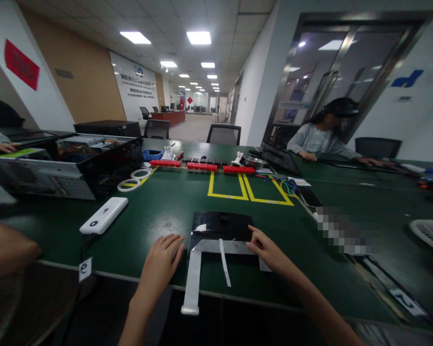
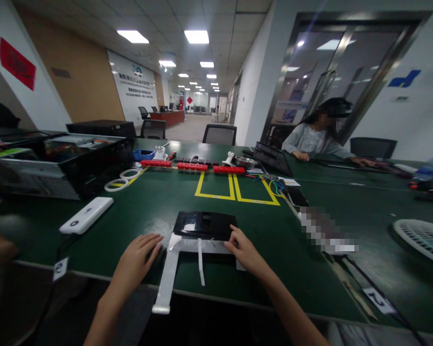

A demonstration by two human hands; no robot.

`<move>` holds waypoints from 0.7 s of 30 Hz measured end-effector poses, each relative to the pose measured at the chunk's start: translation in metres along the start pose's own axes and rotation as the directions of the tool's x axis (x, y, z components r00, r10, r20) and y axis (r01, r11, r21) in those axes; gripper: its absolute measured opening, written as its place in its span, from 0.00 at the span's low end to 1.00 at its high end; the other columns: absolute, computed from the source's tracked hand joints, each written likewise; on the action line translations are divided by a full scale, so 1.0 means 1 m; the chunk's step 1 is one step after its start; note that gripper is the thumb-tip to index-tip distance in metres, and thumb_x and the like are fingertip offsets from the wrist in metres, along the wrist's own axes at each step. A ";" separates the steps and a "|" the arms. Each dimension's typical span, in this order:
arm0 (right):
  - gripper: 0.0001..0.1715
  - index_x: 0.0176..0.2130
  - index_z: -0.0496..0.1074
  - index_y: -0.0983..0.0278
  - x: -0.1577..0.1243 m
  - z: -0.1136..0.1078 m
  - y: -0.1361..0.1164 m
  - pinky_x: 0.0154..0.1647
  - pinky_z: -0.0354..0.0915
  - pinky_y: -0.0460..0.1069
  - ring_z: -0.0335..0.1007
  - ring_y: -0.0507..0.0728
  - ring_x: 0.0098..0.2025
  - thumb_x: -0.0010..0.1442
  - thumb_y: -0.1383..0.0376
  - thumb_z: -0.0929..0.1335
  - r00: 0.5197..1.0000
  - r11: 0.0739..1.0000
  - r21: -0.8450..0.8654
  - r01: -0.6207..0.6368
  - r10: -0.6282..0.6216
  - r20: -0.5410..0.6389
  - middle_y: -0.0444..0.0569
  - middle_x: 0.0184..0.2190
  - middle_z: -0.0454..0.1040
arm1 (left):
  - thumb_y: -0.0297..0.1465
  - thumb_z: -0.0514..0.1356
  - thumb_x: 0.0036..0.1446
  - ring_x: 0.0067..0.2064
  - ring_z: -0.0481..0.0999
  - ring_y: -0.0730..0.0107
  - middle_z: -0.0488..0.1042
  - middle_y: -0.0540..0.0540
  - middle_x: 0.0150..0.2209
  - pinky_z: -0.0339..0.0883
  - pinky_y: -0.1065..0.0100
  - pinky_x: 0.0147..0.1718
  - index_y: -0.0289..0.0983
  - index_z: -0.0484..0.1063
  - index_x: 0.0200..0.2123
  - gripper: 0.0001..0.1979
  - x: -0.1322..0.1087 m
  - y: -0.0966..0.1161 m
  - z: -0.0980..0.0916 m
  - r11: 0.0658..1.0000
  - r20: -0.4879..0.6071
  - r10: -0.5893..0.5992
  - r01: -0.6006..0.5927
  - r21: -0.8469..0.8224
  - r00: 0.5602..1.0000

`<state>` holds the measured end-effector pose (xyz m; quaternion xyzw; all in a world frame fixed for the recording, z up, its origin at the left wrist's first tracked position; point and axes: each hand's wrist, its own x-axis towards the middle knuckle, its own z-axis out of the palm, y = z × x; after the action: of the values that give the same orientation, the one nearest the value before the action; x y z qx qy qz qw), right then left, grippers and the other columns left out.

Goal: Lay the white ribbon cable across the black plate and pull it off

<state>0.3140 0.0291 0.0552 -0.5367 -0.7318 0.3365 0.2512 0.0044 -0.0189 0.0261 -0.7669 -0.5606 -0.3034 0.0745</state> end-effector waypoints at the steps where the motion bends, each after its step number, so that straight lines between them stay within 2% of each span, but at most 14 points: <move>1: 0.11 0.24 0.57 0.60 0.001 0.002 0.001 0.57 0.52 0.59 0.41 0.60 0.65 0.55 0.62 0.62 1.000 1.000 -0.003 -0.003 0.003 -0.019 0.58 0.50 0.67 | 0.32 0.51 0.61 0.48 0.73 0.60 0.76 0.44 0.45 0.61 0.51 0.51 0.39 0.72 0.46 0.14 0.003 0.008 0.000 1.000 -0.007 0.018 -0.018 -0.016 1.000; 5: 0.10 0.24 0.57 0.60 0.004 0.005 0.005 0.57 0.52 0.59 0.42 0.61 0.65 0.54 0.63 0.63 0.999 1.000 -0.010 0.002 -0.003 -0.040 0.58 0.49 0.67 | 0.31 0.51 0.61 0.51 0.71 0.61 0.74 0.44 0.48 0.59 0.51 0.54 0.39 0.69 0.49 0.15 0.014 0.044 0.004 0.986 0.014 0.138 -0.137 -0.093 0.990; 10: 0.09 0.24 0.59 0.61 0.005 0.003 0.010 0.59 0.49 0.59 0.42 0.60 0.65 0.54 0.63 0.63 0.999 1.000 -0.018 0.014 -0.014 -0.031 0.58 0.50 0.67 | 0.34 0.52 0.61 0.56 0.65 0.58 0.68 0.42 0.55 0.58 0.51 0.55 0.38 0.63 0.55 0.19 0.019 0.077 0.020 0.972 0.138 0.228 -0.216 -0.097 0.964; 16: 0.08 0.25 0.62 0.62 0.003 0.002 0.011 0.58 0.50 0.58 0.42 0.60 0.65 0.54 0.62 0.64 0.999 0.999 -0.039 -0.011 0.009 -0.045 0.61 0.58 0.58 | 0.38 0.53 0.60 0.58 0.62 0.54 0.66 0.43 0.56 0.55 0.48 0.56 0.38 0.62 0.56 0.22 0.018 0.083 0.033 0.978 0.238 0.207 -0.196 -0.071 0.949; 21: 0.08 0.25 0.62 0.62 0.006 0.004 0.012 0.57 0.51 0.59 0.44 0.61 0.64 0.53 0.63 0.64 0.998 0.999 -0.051 0.007 -0.011 -0.069 0.60 0.58 0.59 | 0.44 0.52 0.59 0.60 0.58 0.51 0.65 0.42 0.57 0.52 0.44 0.56 0.39 0.59 0.58 0.27 0.017 0.082 0.039 0.975 0.271 0.224 -0.214 -0.063 0.936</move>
<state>0.3172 0.0360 0.0438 -0.5510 -0.7334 0.2978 0.2643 0.0968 -0.0174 0.0229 -0.8604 -0.4716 -0.1923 0.0161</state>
